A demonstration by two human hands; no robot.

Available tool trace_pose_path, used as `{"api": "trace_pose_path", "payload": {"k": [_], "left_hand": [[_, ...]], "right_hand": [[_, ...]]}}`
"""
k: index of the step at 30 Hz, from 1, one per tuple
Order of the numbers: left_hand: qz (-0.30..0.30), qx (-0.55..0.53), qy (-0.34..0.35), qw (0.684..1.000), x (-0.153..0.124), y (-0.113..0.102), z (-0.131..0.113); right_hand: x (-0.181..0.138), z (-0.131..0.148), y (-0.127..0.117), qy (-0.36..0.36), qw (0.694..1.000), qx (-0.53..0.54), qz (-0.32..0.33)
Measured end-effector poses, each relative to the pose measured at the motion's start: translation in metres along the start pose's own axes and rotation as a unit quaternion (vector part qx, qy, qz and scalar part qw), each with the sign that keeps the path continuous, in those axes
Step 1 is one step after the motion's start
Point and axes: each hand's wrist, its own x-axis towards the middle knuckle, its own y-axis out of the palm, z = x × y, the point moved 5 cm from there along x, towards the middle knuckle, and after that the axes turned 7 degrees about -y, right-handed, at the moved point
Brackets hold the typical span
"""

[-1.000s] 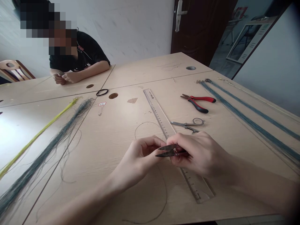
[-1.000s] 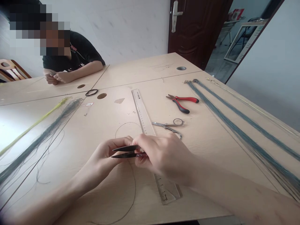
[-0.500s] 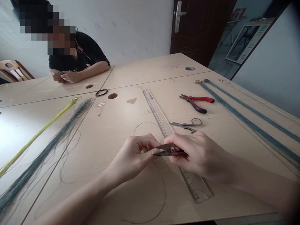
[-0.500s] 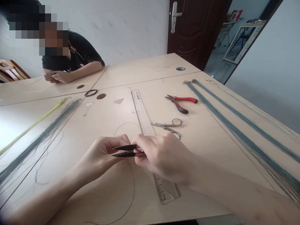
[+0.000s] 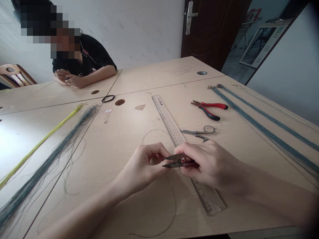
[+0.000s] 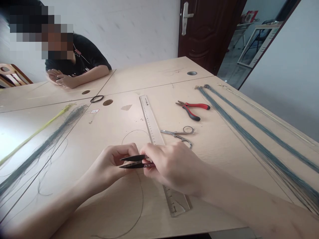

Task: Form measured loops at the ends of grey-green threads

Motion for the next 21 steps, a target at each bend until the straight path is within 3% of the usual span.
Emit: {"api": "trace_pose_path", "payload": {"k": [17,21], "left_hand": [[-0.020,-0.028,0.001,0.999,-0.0013,0.0039,0.0014],[-0.026,-0.029,0.001,0.999,-0.0018,0.0027,0.0027]], "right_hand": [[0.0000,-0.0034,0.0009,0.028,0.999,0.034,0.004],[0.0005,-0.0044,-0.0011,0.064,0.995,0.071,0.007]]}}
